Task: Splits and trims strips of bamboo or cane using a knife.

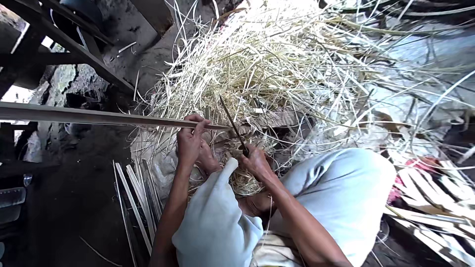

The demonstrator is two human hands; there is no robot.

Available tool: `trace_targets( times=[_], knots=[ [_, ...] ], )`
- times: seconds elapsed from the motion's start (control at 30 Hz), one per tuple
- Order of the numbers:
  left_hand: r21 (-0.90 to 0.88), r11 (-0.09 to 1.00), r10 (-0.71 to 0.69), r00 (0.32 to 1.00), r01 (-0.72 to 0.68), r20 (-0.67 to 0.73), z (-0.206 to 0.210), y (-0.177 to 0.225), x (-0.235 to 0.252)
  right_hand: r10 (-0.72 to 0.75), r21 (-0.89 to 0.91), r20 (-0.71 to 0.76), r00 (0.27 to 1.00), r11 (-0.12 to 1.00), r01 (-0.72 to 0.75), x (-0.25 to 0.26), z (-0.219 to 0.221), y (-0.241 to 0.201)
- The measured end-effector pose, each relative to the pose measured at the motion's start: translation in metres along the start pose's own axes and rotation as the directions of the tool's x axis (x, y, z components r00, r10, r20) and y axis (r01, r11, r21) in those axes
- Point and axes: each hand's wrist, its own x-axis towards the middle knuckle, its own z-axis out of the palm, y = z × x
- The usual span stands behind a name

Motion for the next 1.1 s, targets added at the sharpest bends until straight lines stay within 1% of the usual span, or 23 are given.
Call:
trace_targets(
  times=[0.1,0.27,0.4,0.47,0.53,0.6,0.67,0.73,0.77,0.8,0.83,0.87,0.9,0.93,0.97,1.0,1.07,1.1],
  knots=[
    [-0.013,1.0,-0.01,1.0,0.01,-0.002,-0.001,0.0,0.003,-0.043,-0.023,-0.018,0.999,0.999,0.042,-0.004,-0.002,-0.005],
    [-0.018,0.998,-0.064,0.998,0.063,-0.019,-0.006,-0.001,0.007,0.036,-0.058,0.021,0.999,0.998,-0.035,0.002,-0.006,0.005],
    [-0.046,0.996,-0.084,0.996,0.082,-0.032,-0.01,-0.006,0.007,0.084,0.063,0.078,0.993,0.994,-0.089,0.003,-0.007,0.007],
    [-0.066,0.995,-0.081,0.996,0.08,-0.022,-0.012,-0.008,0.006,0.123,0.188,0.131,0.984,0.971,-0.146,0.005,-0.008,0.01],
    [-0.09,0.993,-0.076,0.997,0.075,-0.005,-0.012,-0.009,0.004,0.148,0.395,0.207,0.967,0.892,-0.221,0.005,-0.01,0.012],
    [-0.117,0.99,-0.079,0.997,0.078,-0.002,-0.013,-0.01,0.002,0.154,0.579,0.312,0.937,0.752,-0.317,0.002,-0.014,0.01],
    [-0.101,0.991,-0.092,0.996,0.09,-0.016,-0.015,-0.011,-0.001,0.143,0.655,0.38,0.914,0.656,-0.375,-0.001,-0.014,0.012],
    [-0.034,0.994,-0.1,0.995,0.1,-0.001,-0.017,-0.013,-0.006,0.131,0.673,0.386,0.913,0.637,-0.376,-0.002,-0.01,0.018],
    [0.015,0.995,-0.099,0.995,0.099,-0.002,-0.017,-0.015,-0.009,0.128,0.665,0.368,0.921,0.656,-0.357,-0.003,-0.007,0.021],
    [0.068,0.993,-0.096,0.995,0.097,-0.018,-0.016,-0.018,-0.012,0.125,0.637,0.326,0.937,0.704,-0.316,-0.004,-0.002,0.024],
    [0.108,0.99,-0.085,0.995,0.091,-0.058,-0.014,-0.019,-0.015,0.124,0.562,0.245,0.961,0.79,-0.245,-0.005,0.003,0.024],
    [0.135,0.987,-0.067,0.991,0.082,-0.118,-0.009,-0.02,-0.017,0.11,0.419,0.148,0.983,0.893,-0.163,-0.006,0.007,0.023],
    [0.147,0.987,-0.044,0.982,0.072,-0.182,-0.003,-0.02,-0.018,0.078,0.248,0.067,0.995,0.964,-0.092,-0.009,0.011,0.018],
    [0.159,0.985,-0.022,0.972,0.061,-0.236,0.003,-0.019,-0.019,0.039,0.114,0.011,0.999,0.993,-0.04,-0.013,0.014,0.011],
    [0.174,0.984,0.001,0.963,0.048,-0.27,0.008,-0.017,-0.02,0.002,0.027,-0.019,1.0,1.0,-0.002,-0.017,0.015,0.002],
    [0.184,0.982,0.023,0.961,0.029,-0.275,0.012,-0.015,-0.022,-0.036,-0.031,-0.039,0.999,0.999,0.034,-0.021,0.015,-0.008],
    [0.202,0.979,0.084,0.956,-0.027,-0.28,0.019,-0.018,-0.017,-0.128,-0.077,-0.075,0.989,0.99,0.122,-0.024,0.017,-0.017],
    [0.194,0.98,0.094,0.965,-0.047,-0.245,0.019,-0.018,-0.018,-0.141,-0.072,-0.067,0.988,0.988,0.136,-0.022,0.017,-0.016]
  ],
)
